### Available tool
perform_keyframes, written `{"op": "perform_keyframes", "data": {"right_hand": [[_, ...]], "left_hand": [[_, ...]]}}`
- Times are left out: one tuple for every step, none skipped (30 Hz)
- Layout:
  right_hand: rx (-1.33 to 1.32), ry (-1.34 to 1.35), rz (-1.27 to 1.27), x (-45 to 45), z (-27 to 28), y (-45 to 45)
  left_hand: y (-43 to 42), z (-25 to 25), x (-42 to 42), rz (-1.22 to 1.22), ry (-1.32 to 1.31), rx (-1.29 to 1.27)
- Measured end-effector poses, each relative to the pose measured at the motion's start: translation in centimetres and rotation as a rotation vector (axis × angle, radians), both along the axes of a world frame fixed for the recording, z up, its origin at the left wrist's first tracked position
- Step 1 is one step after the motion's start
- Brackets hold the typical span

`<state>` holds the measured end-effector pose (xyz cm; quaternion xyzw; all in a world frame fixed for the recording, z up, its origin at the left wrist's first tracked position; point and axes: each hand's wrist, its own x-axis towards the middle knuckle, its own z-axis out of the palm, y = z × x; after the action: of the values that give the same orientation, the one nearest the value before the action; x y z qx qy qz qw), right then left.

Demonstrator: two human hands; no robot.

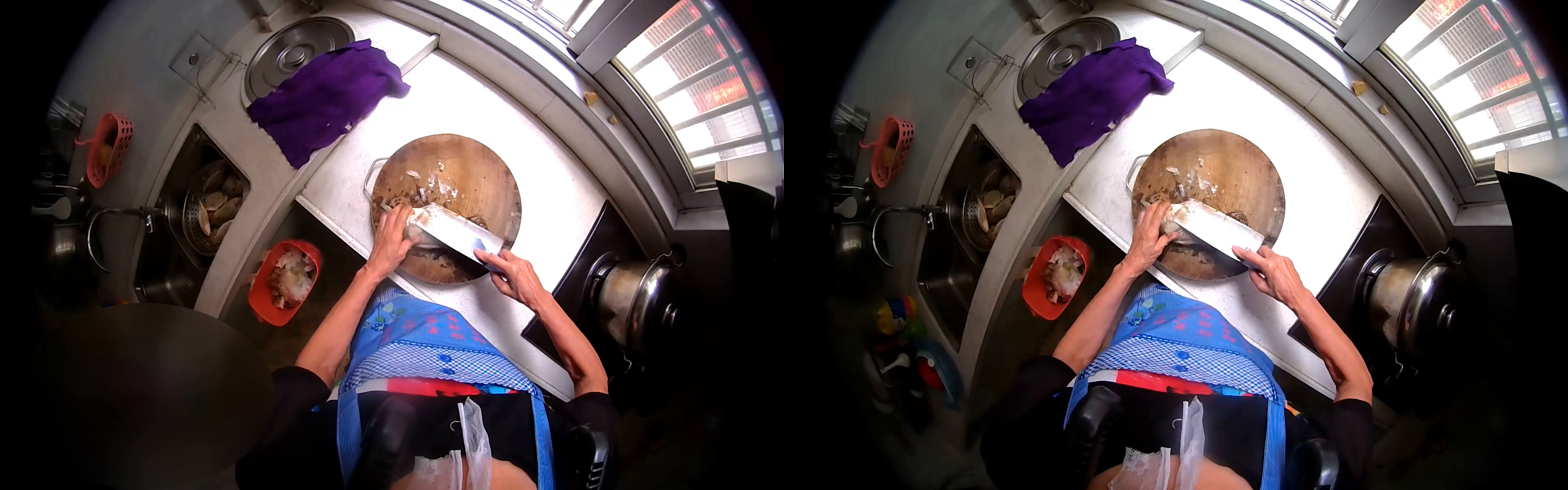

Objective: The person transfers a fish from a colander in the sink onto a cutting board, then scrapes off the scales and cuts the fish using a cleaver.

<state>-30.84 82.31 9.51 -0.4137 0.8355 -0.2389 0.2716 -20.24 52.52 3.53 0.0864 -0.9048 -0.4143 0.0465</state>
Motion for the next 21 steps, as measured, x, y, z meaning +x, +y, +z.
{"op": "perform_keyframes", "data": {"right_hand": [[-0.033, 0.006, 0.014, -0.2, 0.0, -0.7], [-0.067, -0.012, -0.002, -0.2, -0.1, -1.1], [-0.086, -0.027, -0.007, -0.3, 0.2, -1.1], [-0.088, -0.026, -0.015, -0.3, 0.7, -0.9], [-0.058, -0.017, 0.000, -0.6, 1.3, -0.1], [-0.028, -0.013, 0.026, -0.8, 2.0, 0.5], [-0.026, -0.017, 0.021, -0.8, 2.6, 1.1], [0.038, -0.016, 0.034, -0.7, 3.3, 2.0], [0.096, -0.009, 0.058, -0.8, 3.8, 2.4], [0.140, 0.014, 0.063, -0.8, 4.2, 2.6], [0.140, 0.011, 0.058, -0.8, 4.7, 2.8], [0.163, 0.016, 0.060, -0.9, 5.2, 2.8], [0.186, 0.021, 0.059, -0.9, 5.4, 2.9], [0.184, 0.018, 0.055, -0.9, 5.2, 3.1], [0.173, 0.014, 0.042, -0.9, 5.0, 3.3], [0.162, 0.010, 0.029, -0.9, 4.7, 3.6], [0.159, 0.003, 0.028, -1.0, 4.0, 3.9], [0.142, -0.003, 0.037, -1.3, 3.4, 4.1], [0.124, -0.012, 0.045, -1.5, 3.0, 4.0], [0.153, -0.006, 0.070, -1.8, 2.5, 3.6], [0.148, -0.005, 0.070, -2.1, 2.0, 2.8]], "left_hand": [[-0.1, -0.4, 0.1, -0.003, 0.000, -0.005], [-0.4, -0.6, 0.2, -0.006, 0.016, -0.012], [-0.3, -1.0, 0.4, 0.001, 0.035, -0.004], [-0.3, -0.9, 0.4, -0.007, 0.036, -0.005], [-0.3, -0.9, 0.0, -0.011, 0.047, 0.007], [-0.4, -0.9, 0.1, -0.004, 0.052, 0.019], [-0.7, -0.8, 0.2, -0.009, 0.049, 0.020], [-0.9, -0.9, 0.1, -0.015, 0.020, 0.044], [-1.3, -0.9, -0.2, -0.012, -0.001, 0.061], [-1.2, 0.5, -0.8, 0.030, 0.034, 0.088], [-0.7, 0.9, -1.2, 0.025, 0.031, 0.088], [-0.3, 1.2, -1.4, 0.131, -0.041, 0.059], [0.2, 1.3, -1.7, 0.234, -0.113, 0.029], [0.7, 1.0, -2.1, 0.299, -0.158, -0.041], [0.5, 0.8, -2.2, 0.299, -0.159, -0.041], [0.0, 0.7, -2.4, 0.256, -0.158, -0.003], [-0.3, 0.5, -2.5, 0.214, -0.163, 0.034], [-0.6, 0.4, -2.7, 0.214, -0.164, 0.033], [-0.9, 0.3, -2.7, 0.189, -0.152, 0.058], [-0.9, 0.2, -2.7, 0.166, -0.140, 0.081], [-0.9, 0.3, -2.6, 0.167, -0.138, 0.075]]}}
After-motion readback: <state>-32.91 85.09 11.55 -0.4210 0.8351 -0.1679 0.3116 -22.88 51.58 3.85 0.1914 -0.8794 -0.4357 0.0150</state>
